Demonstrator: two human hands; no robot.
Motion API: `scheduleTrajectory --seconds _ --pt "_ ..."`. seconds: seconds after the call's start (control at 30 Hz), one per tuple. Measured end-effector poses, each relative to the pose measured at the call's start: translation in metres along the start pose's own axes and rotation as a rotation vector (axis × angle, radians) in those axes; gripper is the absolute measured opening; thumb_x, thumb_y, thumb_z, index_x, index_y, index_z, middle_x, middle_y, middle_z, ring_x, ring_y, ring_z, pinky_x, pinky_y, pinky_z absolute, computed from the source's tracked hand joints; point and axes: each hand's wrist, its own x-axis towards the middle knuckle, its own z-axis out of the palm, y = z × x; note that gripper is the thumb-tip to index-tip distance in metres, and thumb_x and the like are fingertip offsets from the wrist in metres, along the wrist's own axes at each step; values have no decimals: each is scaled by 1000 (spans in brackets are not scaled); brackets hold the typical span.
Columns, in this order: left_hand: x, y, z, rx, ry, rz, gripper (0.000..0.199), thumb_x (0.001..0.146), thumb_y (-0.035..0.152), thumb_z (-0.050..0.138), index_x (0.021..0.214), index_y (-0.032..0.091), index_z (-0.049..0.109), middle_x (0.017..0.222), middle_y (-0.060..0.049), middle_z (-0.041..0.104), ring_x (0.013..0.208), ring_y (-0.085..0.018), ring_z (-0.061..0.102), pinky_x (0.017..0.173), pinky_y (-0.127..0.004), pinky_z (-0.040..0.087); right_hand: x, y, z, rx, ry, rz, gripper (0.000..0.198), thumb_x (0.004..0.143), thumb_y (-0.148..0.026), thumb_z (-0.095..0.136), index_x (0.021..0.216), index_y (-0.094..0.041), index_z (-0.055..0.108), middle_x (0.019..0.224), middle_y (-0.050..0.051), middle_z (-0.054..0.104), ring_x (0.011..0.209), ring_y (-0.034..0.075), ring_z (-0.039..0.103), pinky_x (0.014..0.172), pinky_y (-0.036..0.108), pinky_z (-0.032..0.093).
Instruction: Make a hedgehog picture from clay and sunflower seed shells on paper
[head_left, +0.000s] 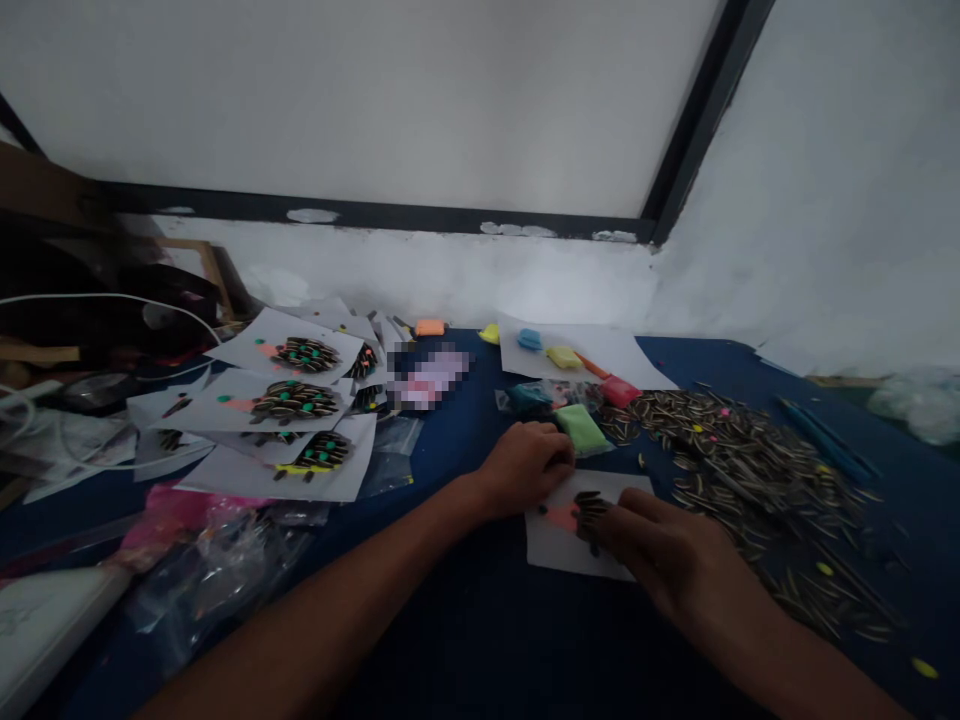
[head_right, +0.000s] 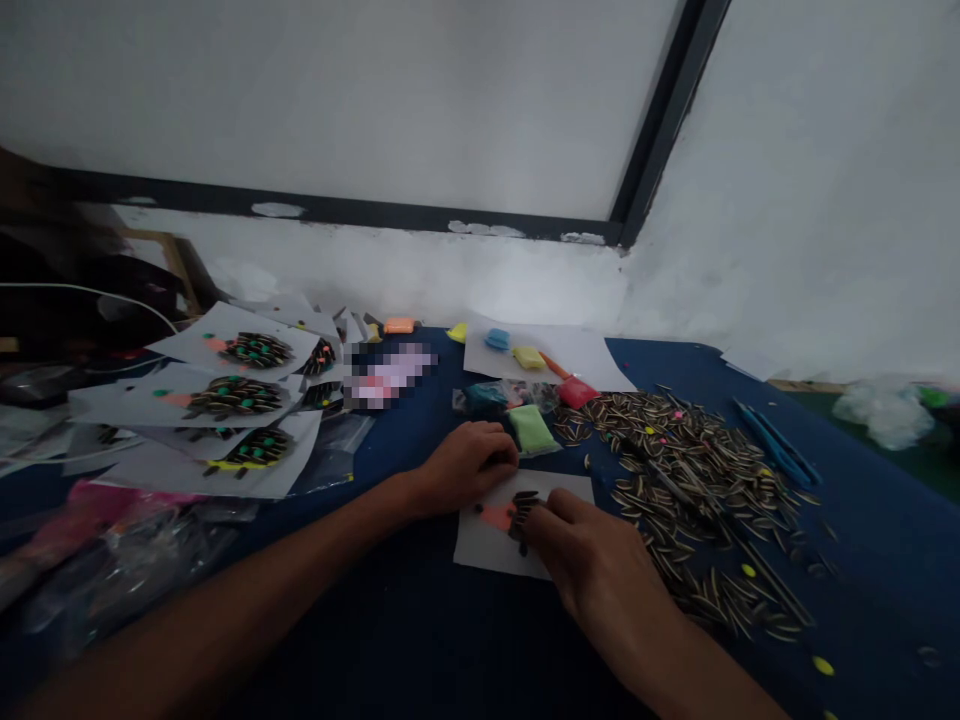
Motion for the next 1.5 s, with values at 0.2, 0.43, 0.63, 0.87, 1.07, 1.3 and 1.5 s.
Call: scheduleTrajectory --seconds 0.2,0.43,0.63,0.87,1.07,1.3,1.5 --pt "0 0 1 -8 7 4 8 81 18 58 81 17 66 84 -2 64 80 -15 57 74 -27 41 1 -3 -2 -42 36 -50 25 93 -19 41 77 -21 60 65 0 53 49 12 50 45 23 24" --pt "-1 2 -1 -19 -1 -4 8 81 18 59 81 17 67 84 -2 64 79 -15 57 73 -27 41 1 25 -14 -109 140 145 27 94 -28 41 84 -22 65 78 4 67 61 17 64 53 26 40" --pt "-1 2 -2 -20 -7 -11 8 82 17 59 81 17 67 85 -2 65 80 -15 57 74 -28 41 1 68 -34 -375 29 496 27 90 -23 47 93 -20 73 93 9 73 73 25 68 54 30 41" --pt "-1 1 -1 -18 -6 -12 9 82 19 59 82 18 67 87 -3 65 81 -16 57 74 -28 41 2 77 -32 -346 -148 514 28 91 -24 48 99 -24 76 99 8 74 79 26 69 61 32 46" --pt "-1 2 -1 -17 -4 -6 9 82 20 59 82 18 68 86 -2 65 81 -16 58 74 -28 42 5 82 -19 -331 -180 467 24 88 -22 53 92 -26 76 100 5 73 81 24 69 60 29 47" --pt "-1 4 -4 -12 -30 -29 9 83 20 59 84 17 67 89 -3 66 83 -16 58 77 -28 42 5 83 -27 -329 -108 557 26 87 -30 49 91 -20 73 83 8 74 71 26 67 52 30 41" --pt "-1 2 -2 -11 -20 -13 9 83 19 58 83 18 67 88 -2 65 82 -16 58 75 -28 42 4 82 -23 -308 -152 481 24 88 -27 49 89 -23 73 89 6 73 74 24 67 55 29 39"
